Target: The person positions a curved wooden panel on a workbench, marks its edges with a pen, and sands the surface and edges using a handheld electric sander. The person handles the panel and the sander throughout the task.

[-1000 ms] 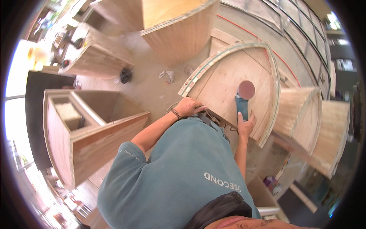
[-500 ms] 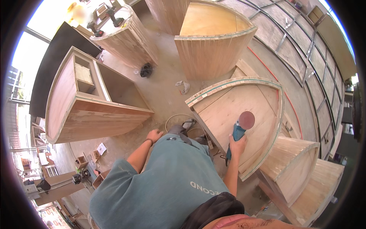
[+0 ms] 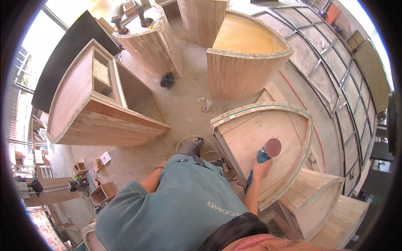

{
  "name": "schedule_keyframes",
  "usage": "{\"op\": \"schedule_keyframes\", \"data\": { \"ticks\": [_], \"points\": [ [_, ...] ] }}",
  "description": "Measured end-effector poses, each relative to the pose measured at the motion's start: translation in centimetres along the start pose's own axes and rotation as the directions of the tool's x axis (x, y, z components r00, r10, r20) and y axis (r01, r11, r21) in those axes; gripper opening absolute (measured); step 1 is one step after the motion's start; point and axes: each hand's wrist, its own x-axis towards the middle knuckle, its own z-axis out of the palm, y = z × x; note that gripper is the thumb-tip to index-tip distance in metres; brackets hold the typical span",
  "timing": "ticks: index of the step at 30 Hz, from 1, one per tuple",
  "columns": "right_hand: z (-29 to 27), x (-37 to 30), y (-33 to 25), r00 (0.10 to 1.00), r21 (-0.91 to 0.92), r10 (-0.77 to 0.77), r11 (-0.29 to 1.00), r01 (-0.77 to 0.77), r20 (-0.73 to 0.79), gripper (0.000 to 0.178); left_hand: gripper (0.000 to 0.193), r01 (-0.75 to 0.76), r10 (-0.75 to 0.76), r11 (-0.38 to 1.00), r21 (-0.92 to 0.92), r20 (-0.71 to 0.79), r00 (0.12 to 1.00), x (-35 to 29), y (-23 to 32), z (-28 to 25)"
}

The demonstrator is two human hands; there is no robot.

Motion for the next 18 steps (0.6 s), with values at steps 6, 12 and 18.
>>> {"op": "schedule_keyframes", "data": {
  "ticks": [6,12,18],
  "points": [
    [0.4,0.2,-0.5,0.999,-0.074,0.034,0.997,-0.036,-0.024,0.096,0.053,-0.139,0.136,0.989,0.051,0.065,0.989,4.2,-0.3,-4.7],
    [2.0,-1.5,-1.3,0.993,0.040,0.104,0.994,-0.102,-0.051,0.080,0.053,-0.078,0.068,0.993,0.088,0.116,0.991,14.6,-6.9,-7.8],
    [3.0,-10.1,-9.9,0.964,0.548,0.266,0.802,-0.236,0.026,0.045,0.050,-0.056,0.023,0.971,-0.231,-0.141,0.990,14.9,-5.5,-17.8]
  ]
}}
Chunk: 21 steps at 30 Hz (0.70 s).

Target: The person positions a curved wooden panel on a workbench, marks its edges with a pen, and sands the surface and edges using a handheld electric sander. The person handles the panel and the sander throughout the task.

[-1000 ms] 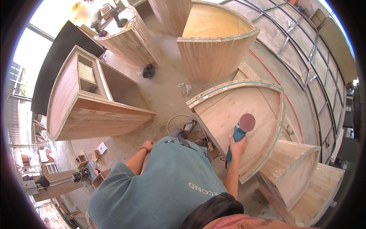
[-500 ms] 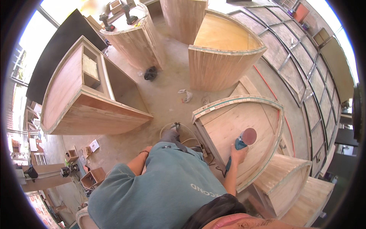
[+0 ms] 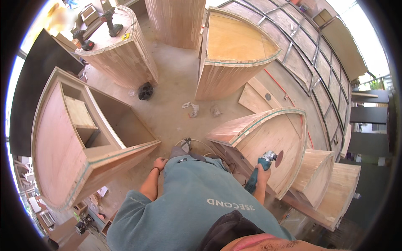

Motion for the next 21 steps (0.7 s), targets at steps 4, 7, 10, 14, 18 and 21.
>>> {"op": "schedule_keyframes", "data": {
  "ticks": [4,7,10,14,18,21],
  "points": [
    [6.0,-6.7,-5.7,0.984,0.064,0.085,0.993,-0.096,0.156,0.045,0.050,0.003,-0.005,0.999,0.037,0.051,0.999,4.9,-1.6,-6.2],
    [10.1,-9.6,-9.4,0.976,0.112,-0.022,0.994,-0.002,0.214,0.044,0.050,-0.066,0.066,0.998,-0.006,0.009,0.998,7.7,1.7,-9.4],
    [12.8,-9.5,-12.1,0.945,0.002,-0.121,0.992,0.126,0.302,0.048,0.049,-0.083,0.076,0.994,-0.070,-0.100,0.992,10.6,3.6,-10.8],
    [16.8,-9.1,-16.1,0.911,0.127,-0.180,0.982,0.142,0.372,0.047,0.049,-0.001,-0.008,0.935,-0.356,-0.025,1.000,13.5,5.4,-11.0],
    [19.9,-7.8,-20.8,0.889,0.048,-0.072,0.997,0.056,0.452,0.044,0.046,-0.163,0.162,0.985,-0.049,-0.021,0.987,12.1,10.0,-10.3],
    [23.9,-5.1,-22.6,0.859,0.087,-0.025,0.996,-0.023,0.511,0.044,0.046,-0.275,0.273,0.961,0.017,0.071,0.959,13.2,9.3,-10.9]
  ]
}}
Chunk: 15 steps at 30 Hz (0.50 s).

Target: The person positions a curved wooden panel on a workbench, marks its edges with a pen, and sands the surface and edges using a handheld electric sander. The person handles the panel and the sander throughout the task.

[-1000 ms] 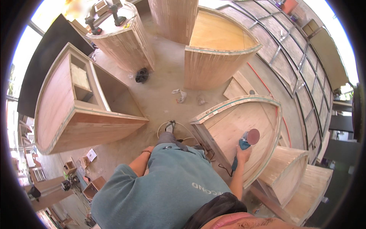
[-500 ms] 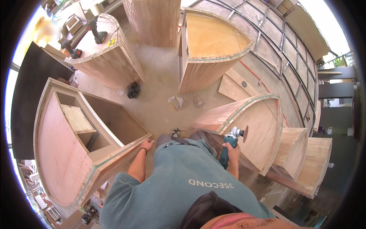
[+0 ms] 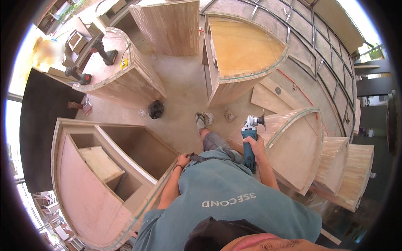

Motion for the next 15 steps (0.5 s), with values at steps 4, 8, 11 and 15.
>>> {"op": "schedule_keyframes", "data": {
  "ticks": [4,8,11,15],
  "points": [
    [2.9,6.1,-2.9,0.991,0.100,0.110,0.988,-0.117,0.071,0.042,0.049,0.222,-0.222,0.971,-0.095,0.005,0.975,0.2,-1.1,-3.9],
    [4.8,13.5,-5.6,0.911,0.290,0.287,0.882,-0.372,0.294,0.036,0.055,0.348,-0.352,0.931,0.107,0.027,0.935,1.2,-2.5,-8.8],
    [7.7,16.6,-10.5,0.905,0.492,0.269,0.769,-0.407,0.329,0.037,0.060,0.349,-0.366,0.918,0.191,0.066,0.928,3.0,-1.4,-13.8],
    [9.9,22.1,-14.7,0.898,0.592,0.202,0.692,-0.413,0.390,0.039,0.049,0.261,-0.254,0.964,0.046,-0.110,0.961,10.1,4.2,-20.9]
  ]
}}
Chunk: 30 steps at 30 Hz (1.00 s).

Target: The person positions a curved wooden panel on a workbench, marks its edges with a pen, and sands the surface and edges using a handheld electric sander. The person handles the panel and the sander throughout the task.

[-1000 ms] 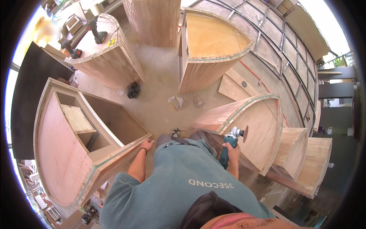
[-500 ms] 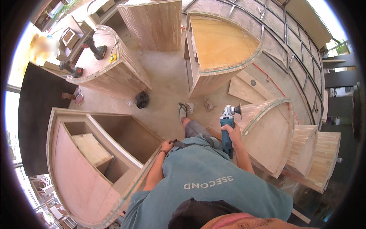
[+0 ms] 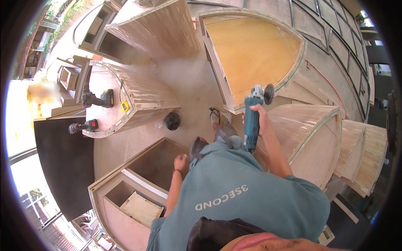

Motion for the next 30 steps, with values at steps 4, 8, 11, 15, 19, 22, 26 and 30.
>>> {"op": "schedule_keyframes", "data": {
  "ticks": [4,8,11,15,19,22,26,30],
  "points": [
    [3.6,1.2,-3.3,0.994,0.087,-0.111,0.990,0.109,0.024,0.040,0.035,-0.035,-0.032,0.903,-0.428,-0.148,0.989,6.5,9.8,-5.4],
    [4.2,2.5,-4.3,0.986,0.233,-0.166,0.960,0.158,0.017,0.041,0.037,-0.174,0.135,0.926,-0.334,-0.138,0.981,10.7,15.7,-7.5],
    [4.6,2.9,-4.6,0.966,0.352,-0.249,0.900,0.256,-0.064,0.040,0.038,-0.281,0.266,0.954,-0.108,-0.134,0.955,12.7,18.0,-7.9],
    [4.2,2.7,-4.2,0.938,0.362,-0.319,0.865,0.347,-0.136,0.042,0.036,-0.402,0.406,0.913,0.066,-0.055,0.912,13.7,20.1,-8.1],
    [4.6,3.2,-3.5,0.917,0.395,-0.334,0.828,0.397,-0.219,0.042,0.035,-0.503,0.508,0.855,0.122,-0.008,0.861,16.5,22.9,-9.5],
    [6.4,3.6,-3.5,0.906,0.462,-0.305,0.785,0.413,-0.292,0.041,0.036,-0.508,0.507,0.848,0.149,0.048,0.861,20.1,25.4,-11.2],
    [8.9,5.7,-3.6,0.862,0.404,-0.379,0.769,0.495,-0.335,0.043,0.042,-0.501,0.475,0.839,0.210,0.164,0.864,26.8,28.7,-13.7],
    [14.1,7.3,-5.0,0.808,0.444,-0.361,0.694,0.566,-0.465,0.042,0.044,-0.488,0.459,0.854,0.179,0.181,0.870,33.2,34.2,-18.1]
  ]
}}
